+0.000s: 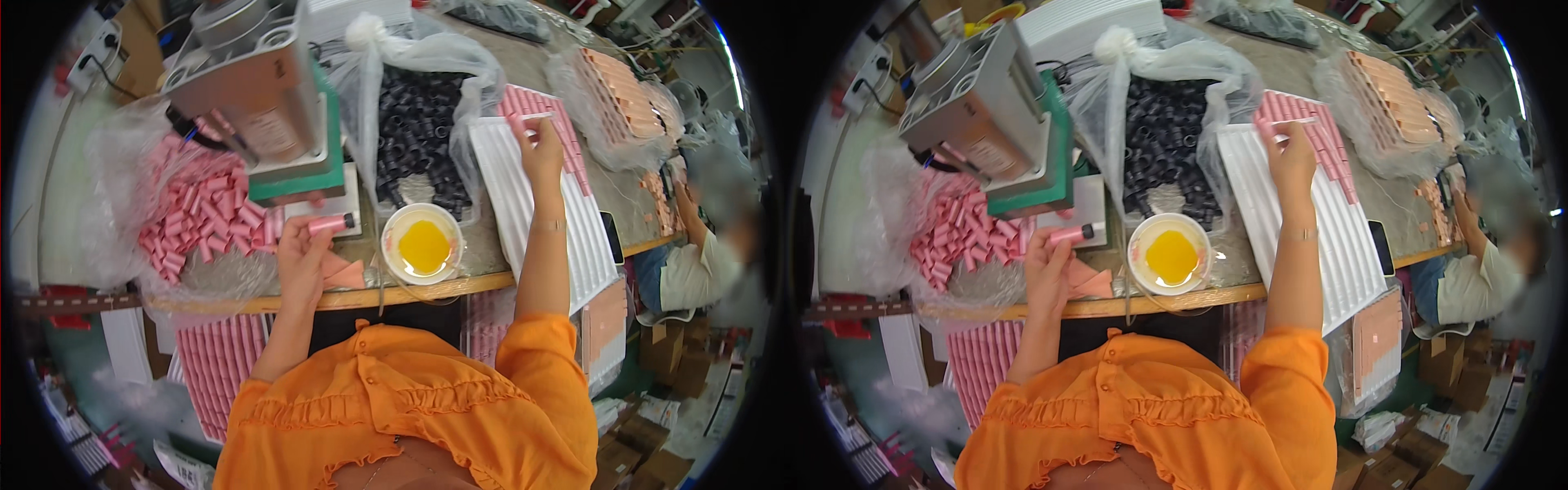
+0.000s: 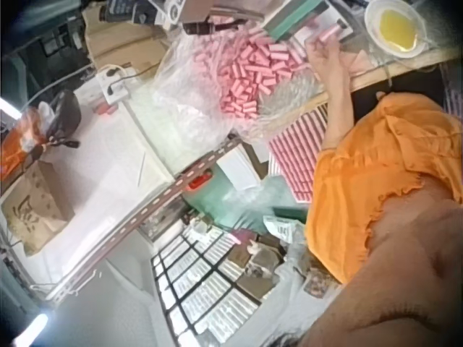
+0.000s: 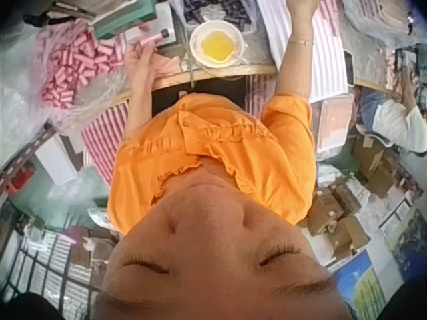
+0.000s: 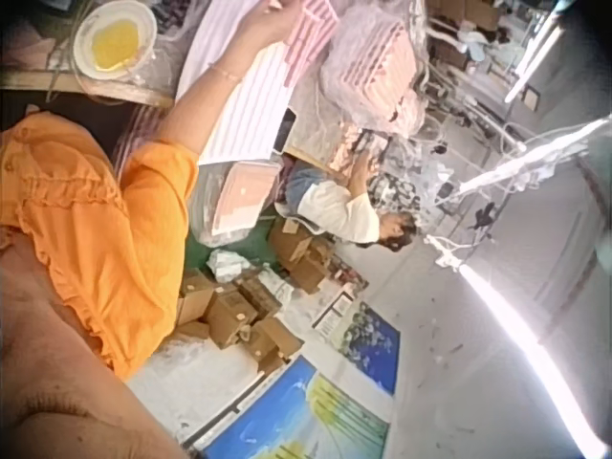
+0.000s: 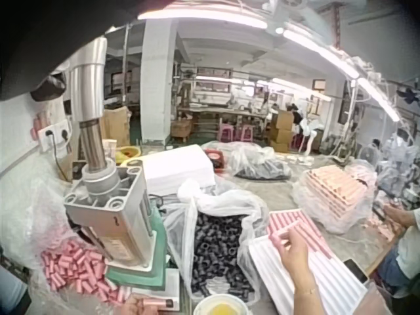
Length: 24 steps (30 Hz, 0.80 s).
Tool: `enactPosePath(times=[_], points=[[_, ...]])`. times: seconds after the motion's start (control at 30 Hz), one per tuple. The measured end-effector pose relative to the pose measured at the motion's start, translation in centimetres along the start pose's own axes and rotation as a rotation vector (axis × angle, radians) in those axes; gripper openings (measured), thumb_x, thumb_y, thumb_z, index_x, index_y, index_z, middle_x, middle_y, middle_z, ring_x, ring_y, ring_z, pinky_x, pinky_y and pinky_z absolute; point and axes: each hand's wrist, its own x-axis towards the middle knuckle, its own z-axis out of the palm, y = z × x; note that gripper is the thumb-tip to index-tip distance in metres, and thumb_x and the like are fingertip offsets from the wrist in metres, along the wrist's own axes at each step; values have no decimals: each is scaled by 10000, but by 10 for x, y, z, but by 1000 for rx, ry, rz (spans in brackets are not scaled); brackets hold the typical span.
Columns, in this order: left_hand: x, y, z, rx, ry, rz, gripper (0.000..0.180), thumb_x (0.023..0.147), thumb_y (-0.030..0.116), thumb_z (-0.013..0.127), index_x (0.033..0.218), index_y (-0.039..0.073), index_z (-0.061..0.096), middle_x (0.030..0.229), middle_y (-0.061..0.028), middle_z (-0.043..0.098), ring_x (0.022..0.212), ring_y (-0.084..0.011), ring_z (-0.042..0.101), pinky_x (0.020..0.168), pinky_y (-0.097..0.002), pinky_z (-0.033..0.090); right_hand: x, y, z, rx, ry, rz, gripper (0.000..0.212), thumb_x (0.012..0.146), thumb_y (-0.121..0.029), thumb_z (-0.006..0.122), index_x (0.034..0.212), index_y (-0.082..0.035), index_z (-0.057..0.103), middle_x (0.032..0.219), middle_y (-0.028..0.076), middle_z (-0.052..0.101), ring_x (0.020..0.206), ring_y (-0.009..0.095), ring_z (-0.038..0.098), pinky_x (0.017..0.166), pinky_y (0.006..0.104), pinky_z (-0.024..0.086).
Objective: Assembling pink cosmetic tubes by applying adhesive and pressing black caps into place using a manual press machine.
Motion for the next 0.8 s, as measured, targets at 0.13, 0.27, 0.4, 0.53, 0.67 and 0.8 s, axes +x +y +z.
enactPosePath(times=[0.13, 0.27, 0.4, 0.53, 0.67, 0.8], points=[[4, 4, -3, 5, -67, -35, 220, 900, -8, 663, 1086, 30, 553, 973, -36, 641, 864, -79, 598, 793, -206, 475, -107, -114, 2, 390, -436, -339, 308, 755, -243, 815, 974, -81, 673, 839, 53, 717, 609, 196, 636, 573, 286, 480], [-3, 9, -14, 45, -141, -33, 206, 872, -5, 704, 1007, 21, 551, 948, -56, 647, 857, -83, 617, 773, -211, 497, -156, -150, 22, 270, -568, -504, 434, 722, -155, 801, 1122, -134, 634, 818, 1, 645, 789, 221, 593, 769, 378, 376], [-6, 21, -26, 79, -175, -40, 245, 857, 22, 736, 1021, 12, 555, 960, -64, 645, 830, -90, 629, 749, -214, 512, -170, -165, 35, 296, -527, -557, 391, 722, -116, 795, 1090, -118, 665, 914, 14, 687, 735, 204, 564, 738, 343, 372], [17, 35, -26, 436, -298, 158, 373, 777, 11, 774, 1081, 16, 557, 1043, -103, 622, 930, -149, 613, 765, -268, 506, -171, -157, 64, 281, -611, -497, 292, 762, -144, 748, 1041, -115, 670, 843, 58, 669, 847, 284, 601, 735, 411, 402], [65, 23, -35, 1123, -93, 445, 502, 718, 34, 766, 1168, 21, 545, 1085, -186, 605, 999, -337, 596, 838, -415, 483, -156, -168, 110, 209, -511, -351, 155, 778, -208, 735, 893, -124, 672, 816, 87, 675, 801, 329, 626, 689, 457, 432], [64, 37, -48, 1108, -54, 429, 459, 765, 82, 720, 1181, 26, 535, 1071, -206, 603, 988, -379, 587, 894, -447, 456, -147, -188, 131, 242, -425, -450, 184, 702, -139, 780, 841, -110, 663, 790, 88, 672, 806, 328, 630, 704, 459, 458]])
